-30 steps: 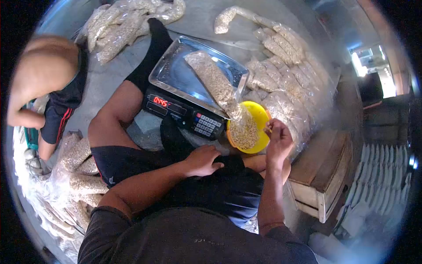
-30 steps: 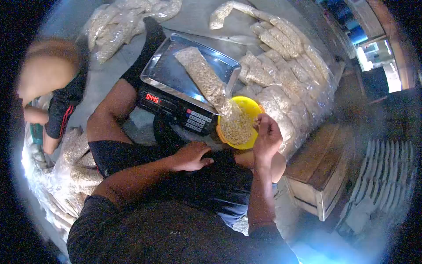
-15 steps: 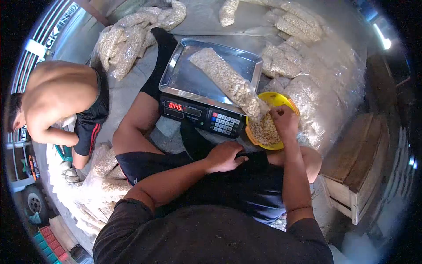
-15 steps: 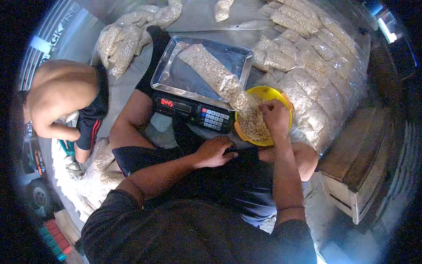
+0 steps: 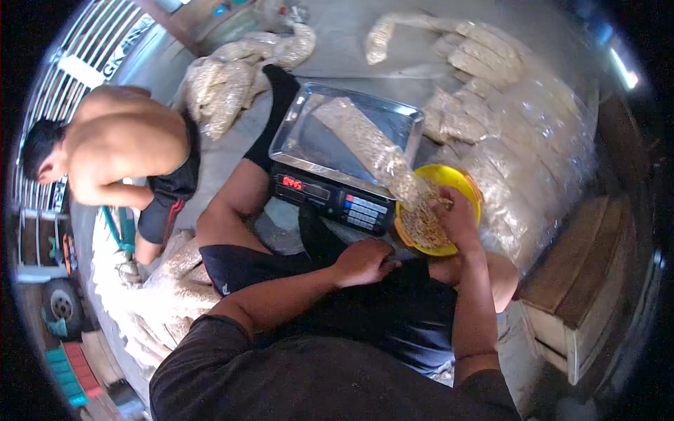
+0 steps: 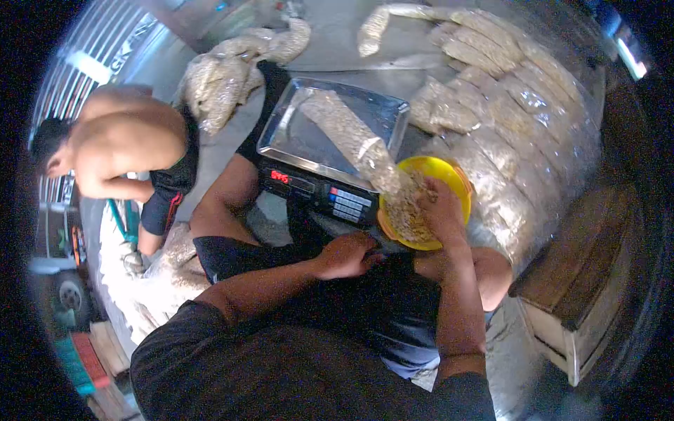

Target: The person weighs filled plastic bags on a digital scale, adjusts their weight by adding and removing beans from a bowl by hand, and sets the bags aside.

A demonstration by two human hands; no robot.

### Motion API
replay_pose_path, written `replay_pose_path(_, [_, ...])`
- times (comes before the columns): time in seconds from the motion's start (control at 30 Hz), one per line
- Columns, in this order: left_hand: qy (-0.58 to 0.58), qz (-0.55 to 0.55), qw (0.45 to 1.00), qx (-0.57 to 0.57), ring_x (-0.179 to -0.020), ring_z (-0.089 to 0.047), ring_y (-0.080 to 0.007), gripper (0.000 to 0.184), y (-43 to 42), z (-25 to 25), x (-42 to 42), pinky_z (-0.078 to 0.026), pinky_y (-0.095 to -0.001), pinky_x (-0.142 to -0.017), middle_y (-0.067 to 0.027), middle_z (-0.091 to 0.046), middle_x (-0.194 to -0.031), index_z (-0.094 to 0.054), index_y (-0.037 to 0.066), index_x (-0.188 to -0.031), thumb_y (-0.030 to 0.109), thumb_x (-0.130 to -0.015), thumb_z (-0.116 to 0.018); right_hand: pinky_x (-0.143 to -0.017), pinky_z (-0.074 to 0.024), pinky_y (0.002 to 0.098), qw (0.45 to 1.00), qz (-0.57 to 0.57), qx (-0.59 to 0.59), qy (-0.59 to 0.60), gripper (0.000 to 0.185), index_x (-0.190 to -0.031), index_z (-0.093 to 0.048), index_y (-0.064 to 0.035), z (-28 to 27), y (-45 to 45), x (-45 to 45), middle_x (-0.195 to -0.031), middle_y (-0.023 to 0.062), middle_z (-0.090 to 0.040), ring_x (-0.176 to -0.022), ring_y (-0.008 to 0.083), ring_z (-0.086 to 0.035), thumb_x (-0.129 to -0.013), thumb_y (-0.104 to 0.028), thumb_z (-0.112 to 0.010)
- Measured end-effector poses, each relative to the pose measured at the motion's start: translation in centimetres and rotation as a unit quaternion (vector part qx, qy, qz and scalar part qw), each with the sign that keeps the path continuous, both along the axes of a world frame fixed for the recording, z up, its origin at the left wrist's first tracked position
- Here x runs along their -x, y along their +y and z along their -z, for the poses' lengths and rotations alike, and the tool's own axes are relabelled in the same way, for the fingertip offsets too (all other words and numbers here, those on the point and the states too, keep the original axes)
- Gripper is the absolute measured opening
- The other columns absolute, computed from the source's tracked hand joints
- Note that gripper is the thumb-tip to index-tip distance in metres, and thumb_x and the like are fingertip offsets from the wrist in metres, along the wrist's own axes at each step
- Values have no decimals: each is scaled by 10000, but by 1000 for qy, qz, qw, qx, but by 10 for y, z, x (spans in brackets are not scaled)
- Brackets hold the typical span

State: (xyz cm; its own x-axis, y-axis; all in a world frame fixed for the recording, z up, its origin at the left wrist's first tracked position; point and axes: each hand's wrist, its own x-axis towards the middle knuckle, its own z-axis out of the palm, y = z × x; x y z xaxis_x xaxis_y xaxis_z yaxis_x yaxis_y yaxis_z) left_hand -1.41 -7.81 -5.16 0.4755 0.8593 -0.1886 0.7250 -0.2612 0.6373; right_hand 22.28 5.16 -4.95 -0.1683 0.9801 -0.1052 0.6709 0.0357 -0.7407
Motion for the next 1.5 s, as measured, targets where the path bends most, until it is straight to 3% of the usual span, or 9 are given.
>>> replay_pose_path(0.23, [-20,-5,1000,-21,-979,-651,-452,421,-7,-5,-1,-522,-548,-853,-244,-678,-997,-674,-1,-1078,401,-972,-606,-941,-537,396,986,-11,-144,82,426,-1260,-628,-15,-3,-6,5,-1053,147,-718,-984,292,-693,-867,-129,-749])
replay_pose_path(0.33, [-18,10,1000,-17,-974,-652,-455,410,-12,-6,-1,-521,-550,-846,-248,-681,-983,-668,-6,-1070,387,-963,-617,-954,-532,402,987,-59,-143,-49,462,-1283,-616,-16,19,-2,-1,-1096,172,-718,-1022,307,-694,-867,-164,-754])
replay_pose_path(0.9, [22,103,989,-102,-997,-648,-456,541,-33,-18,9,-523,-542,-887,-274,-666,-1008,-607,-29,-1176,416,-885,-707,-987,-500,447,994,-65,38,-75,554,-1280,-629,4,-5,-17,10,-1205,234,-690,-1151,388,-649,-898,-378,-749])
replay_pose_path(0.97, [70,148,985,-46,-998,-656,-442,530,-26,-47,14,-527,-543,-886,-252,-675,-1016,-593,-23,-1210,404,-909,-686,-983,-500,449,995,-64,35,-61,548,-1274,-634,4,-9,-17,15,-1202,237,-690,-1148,390,-650,-895,-375,-750])
replay_pose_path(1.07, [-167,-123,977,51,-1025,-693,-360,608,-6,-132,32,-545,-460,-910,-171,-705,-1072,-434,74,-1486,322,-967,-630,-977,-501,450,995,-62,42,-59,533,-1261,-640,6,-24,-18,17,-1180,240,-696,-1131,395,-656,-894,-365,-750])
replay_pose_path(1.13, [-74,-289,953,-50,-979,-712,-310,781,41,-197,65,-552,-405,-869,-165,-724,-1039,-247,69,-1587,312,-971,-660,-972,-501,450,995,-52,28,-78,521,-1246,-644,10,-16,-18,17,-1155,242,-702,-1116,397,-661,-894,-359,-749])
replay_pose_path(1.27, [-274,-421,825,-259,-891,-716,-228,778,167,-287,165,-551,-386,-793,-145,-728,-945,-328,84,-1560,382,-945,-701,-965,-506,438,995,-81,45,-35,504,-1227,-644,25,-16,-10,21,-1121,246,-708,-1086,394,-670,-900,-346,-743])
replay_pose_path(1.37, [14,-404,838,-366,-813,-694,-171,670,190,-315,190,-545,-341,-755,-109,-716,-879,-450,52,-1487,367,-951,-700,-956,-511,422,992,-100,8,-78,484,-1208,-644,34,3,0,16,-1118,240,-708,-1081,378,-673,-900,-326,-743])
replay_pose_path(1.5, [-223,-166,886,-372,-816,-669,-186,498,87,-289,99,-542,-344,-748,-80,-698,-991,-589,22,-1317,304,-931,-728,-928,-516,425,995,-100,20,-13,464,-1183,-637,37,-16,-9,10,-1141,229,-698,-1075,380,-666,-892,-306,-751])
